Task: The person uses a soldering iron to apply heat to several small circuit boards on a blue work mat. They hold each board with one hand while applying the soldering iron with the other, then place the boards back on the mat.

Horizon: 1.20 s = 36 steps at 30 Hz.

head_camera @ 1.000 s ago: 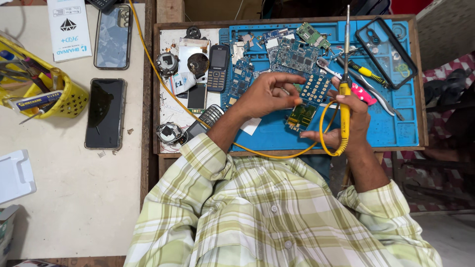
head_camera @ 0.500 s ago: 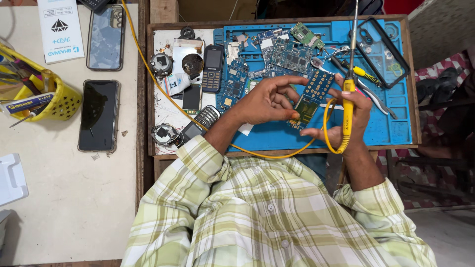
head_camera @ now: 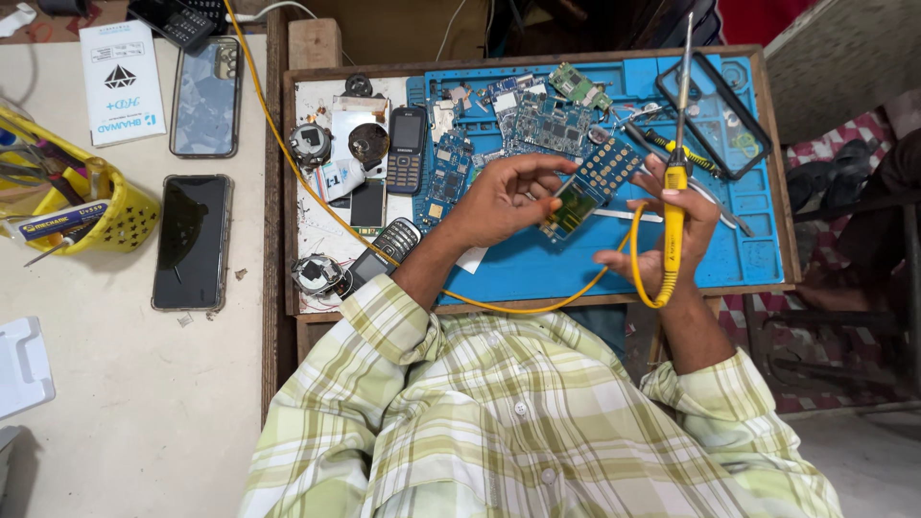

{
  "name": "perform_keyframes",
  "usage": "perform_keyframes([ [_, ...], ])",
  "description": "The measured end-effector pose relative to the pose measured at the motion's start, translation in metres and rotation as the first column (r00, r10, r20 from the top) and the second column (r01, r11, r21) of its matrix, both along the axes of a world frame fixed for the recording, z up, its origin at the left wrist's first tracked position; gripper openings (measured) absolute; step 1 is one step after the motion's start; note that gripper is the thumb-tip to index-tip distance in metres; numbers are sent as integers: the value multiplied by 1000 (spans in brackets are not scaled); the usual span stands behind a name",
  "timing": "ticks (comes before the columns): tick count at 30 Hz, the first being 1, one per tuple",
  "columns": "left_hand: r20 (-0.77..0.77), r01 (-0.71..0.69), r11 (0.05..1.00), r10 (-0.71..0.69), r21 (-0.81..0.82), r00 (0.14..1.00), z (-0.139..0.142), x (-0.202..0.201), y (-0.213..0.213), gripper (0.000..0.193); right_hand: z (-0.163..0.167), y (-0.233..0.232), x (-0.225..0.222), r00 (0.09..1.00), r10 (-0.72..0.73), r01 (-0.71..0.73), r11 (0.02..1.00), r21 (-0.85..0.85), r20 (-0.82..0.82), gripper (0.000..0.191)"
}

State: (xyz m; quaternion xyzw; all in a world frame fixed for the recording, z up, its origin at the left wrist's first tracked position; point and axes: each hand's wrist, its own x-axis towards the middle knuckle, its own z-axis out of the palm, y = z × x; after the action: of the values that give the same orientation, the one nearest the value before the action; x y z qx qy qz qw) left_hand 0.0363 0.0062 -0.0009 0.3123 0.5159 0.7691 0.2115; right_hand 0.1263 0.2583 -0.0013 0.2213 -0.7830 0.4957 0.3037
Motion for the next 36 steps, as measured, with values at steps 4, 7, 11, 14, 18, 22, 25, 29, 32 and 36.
perform_keyframes([
  [4,30,-233,973,233,-1,972,-2,-8,-2,38,1,1,-3,1000,5,-2,975,-222,13,64],
  [7,123,-485,874,478,29,870,2,-16,-10,31,-2,1,0,1000,-16,22,944,-329,22,52],
  [11,460,-598,788,481,147,746,11,-29,-39,30,-7,9,-1,999,-2,15,920,-391,34,47],
  [14,585,-593,764,367,253,723,15,-35,-64,33,-12,19,-1,995,8,40,885,-463,102,47],
  [18,616,-410,741,-6,531,788,23,-42,-85,35,-19,24,-5,988,11,82,803,-590,152,49],
  [22,514,-205,690,-275,694,812,28,-33,-82,37,-20,21,-6,986,42,58,814,-577,159,55],
  [25,490,-167,704,-285,690,823,33,-26,-77,37,-17,20,-3,986,65,25,857,-515,156,60],
  [29,461,-112,687,-350,718,815,40,-19,-75,37,-16,15,-4,985,50,36,875,-482,165,59],
  [32,443,-81,683,-374,726,815,44,-16,-76,37,-16,14,-7,984,66,26,871,-491,168,57],
  [36,423,-38,679,-411,733,808,47,-14,-74,40,-19,15,-8,980,86,18,860,-509,179,56],
])
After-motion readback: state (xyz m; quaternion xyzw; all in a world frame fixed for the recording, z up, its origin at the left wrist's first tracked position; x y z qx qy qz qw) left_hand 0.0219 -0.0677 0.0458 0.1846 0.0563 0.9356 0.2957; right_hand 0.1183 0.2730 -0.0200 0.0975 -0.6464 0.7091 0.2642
